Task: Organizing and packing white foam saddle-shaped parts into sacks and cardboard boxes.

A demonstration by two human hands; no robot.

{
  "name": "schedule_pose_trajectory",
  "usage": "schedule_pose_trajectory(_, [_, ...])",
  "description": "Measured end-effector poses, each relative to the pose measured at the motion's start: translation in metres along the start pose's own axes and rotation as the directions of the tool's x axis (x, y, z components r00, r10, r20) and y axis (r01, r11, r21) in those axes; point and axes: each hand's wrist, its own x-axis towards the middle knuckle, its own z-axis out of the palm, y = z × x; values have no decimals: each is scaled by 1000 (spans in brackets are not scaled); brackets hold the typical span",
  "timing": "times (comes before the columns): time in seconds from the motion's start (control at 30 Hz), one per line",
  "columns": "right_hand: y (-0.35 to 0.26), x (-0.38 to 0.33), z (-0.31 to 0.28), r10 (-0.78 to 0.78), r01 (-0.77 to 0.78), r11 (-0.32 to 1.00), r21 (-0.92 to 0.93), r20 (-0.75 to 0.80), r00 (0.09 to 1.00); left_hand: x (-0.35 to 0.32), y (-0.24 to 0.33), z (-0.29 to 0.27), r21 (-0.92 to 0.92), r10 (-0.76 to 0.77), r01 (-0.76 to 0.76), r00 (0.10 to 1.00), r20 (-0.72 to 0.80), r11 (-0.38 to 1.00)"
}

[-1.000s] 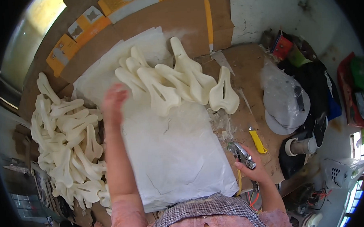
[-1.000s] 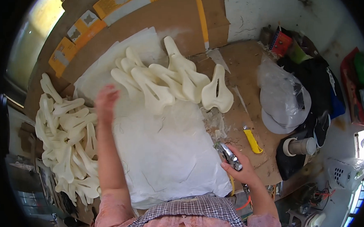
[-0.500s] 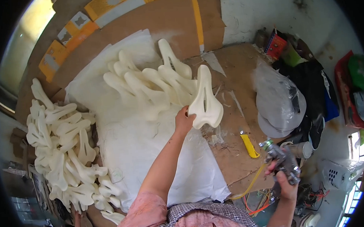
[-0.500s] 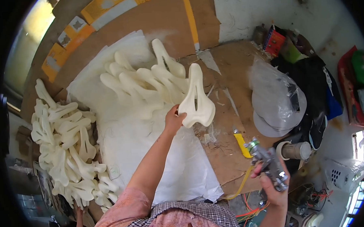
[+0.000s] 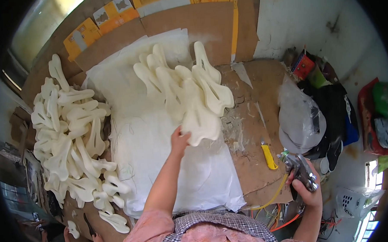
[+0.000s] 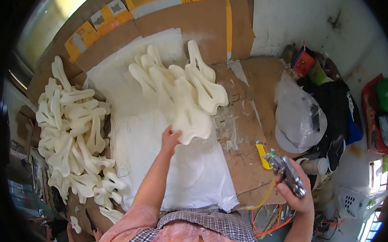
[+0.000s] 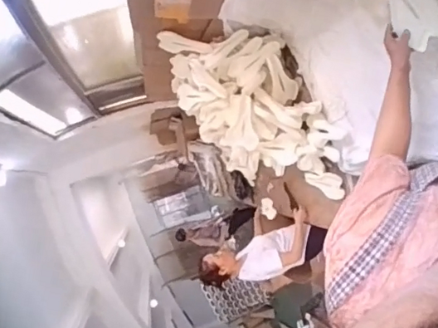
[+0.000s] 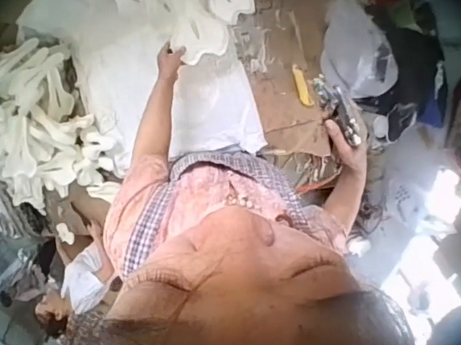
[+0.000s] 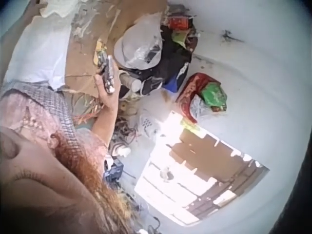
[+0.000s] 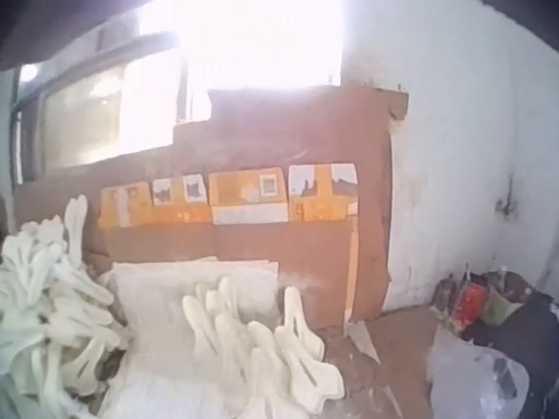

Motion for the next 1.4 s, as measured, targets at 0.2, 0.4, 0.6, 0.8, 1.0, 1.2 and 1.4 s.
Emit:
schedule_pose_trajectory(0.2, [3,59,-4,-63,69,992,-104,58,996,-26,40,-66,-128,-70,47,980,-185,991])
schedule_pose_trajectory(0.4, [2,68,-4,-98,99,991,90,-21,995,3,56,-30,-332,25,-57,995,-101,942])
schedule_pose_trajectory(0.6, [47,56,-4,68,-70,993,97,19,997,100,23,71,-158,81,-76,996,25,984])
schedule_pose_trajectory(0.8, [33,26,-11,172,-155,983,99,-198,965,99,17,199,695,68,-73,997,36,715])
schedule_pose_trajectory(1.0, [34,77,-1,99,-99,994,-55,-17,995,41,20,31,61,149,-152,987,53,987])
schedule_pose_trajectory(1.2, [-5,118,22,-106,100,991,85,75,991,-50,64,-100,37,158,-154,964,-212,987])
schedule_pose_trajectory(1.4, [12,124,9,-60,57,998,34,94,994,-50,76,-76,-202,175,-269,905,-386,942])
